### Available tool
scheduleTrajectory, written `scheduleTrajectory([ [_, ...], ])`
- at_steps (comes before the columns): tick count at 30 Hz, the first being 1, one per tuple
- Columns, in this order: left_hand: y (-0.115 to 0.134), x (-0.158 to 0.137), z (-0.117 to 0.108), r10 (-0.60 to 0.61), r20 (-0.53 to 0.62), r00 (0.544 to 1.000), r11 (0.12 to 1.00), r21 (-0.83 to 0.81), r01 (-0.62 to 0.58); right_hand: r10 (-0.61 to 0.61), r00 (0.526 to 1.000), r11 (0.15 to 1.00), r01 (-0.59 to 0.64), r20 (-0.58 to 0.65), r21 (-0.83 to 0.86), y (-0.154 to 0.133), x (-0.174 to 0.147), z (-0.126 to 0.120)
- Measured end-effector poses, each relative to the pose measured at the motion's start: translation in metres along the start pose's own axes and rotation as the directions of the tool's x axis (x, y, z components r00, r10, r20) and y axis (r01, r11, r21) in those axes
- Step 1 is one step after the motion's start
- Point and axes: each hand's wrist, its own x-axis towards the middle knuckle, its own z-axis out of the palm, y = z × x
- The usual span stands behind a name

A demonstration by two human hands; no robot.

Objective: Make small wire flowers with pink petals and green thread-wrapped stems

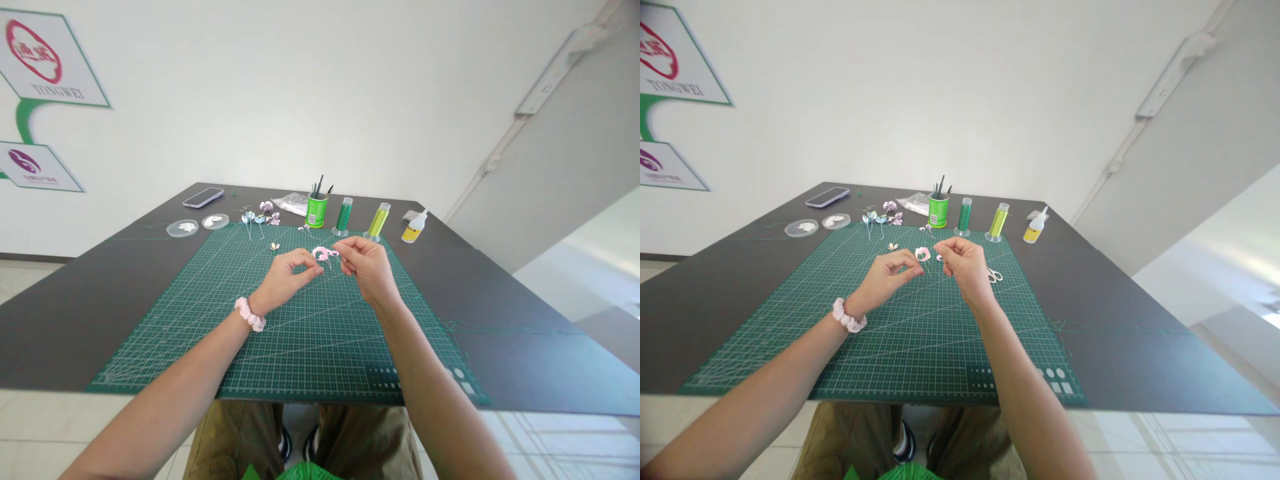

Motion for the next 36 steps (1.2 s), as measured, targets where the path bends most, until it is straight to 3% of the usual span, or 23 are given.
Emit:
scheduleTrajectory([
  [9,0.002,-0.003,0.003,0.173,0.042,0.984,0.966,0.186,-0.178,0.016,1.000,0.995,-0.018,-0.026,-0.096,0.011,-0.005,0.008],
  [14,0.001,-0.004,0.003,0.203,0.052,0.978,0.948,0.238,-0.209,0.030,0.999,0.985,-0.035,-0.030,-0.171,0.009,-0.008,0.010],
  [18,0.003,-0.006,0.003,0.185,-0.002,0.983,0.962,0.204,-0.180,-0.015,0.996,0.985,-0.002,-0.092,-0.175,0.011,-0.011,0.013],
  [24,0.006,-0.007,0.009,0.062,-0.235,0.970,0.980,0.199,-0.015,-0.106,0.974,0.989,0.082,-0.200,-0.124,0.016,-0.018,0.019],
  [30,0.002,-0.007,0.015,-0.092,-0.251,0.964,0.993,0.053,0.109,-0.133,0.955,0.988,0.109,-0.263,-0.106,0.016,-0.023,0.022],
  [36,0.003,-0.005,0.014,-0.172,-0.260,0.950,0.985,-0.052,0.164,-0.142,0.952,0.986,0.113,-0.270,-0.121,0.017,-0.025,0.023],
])
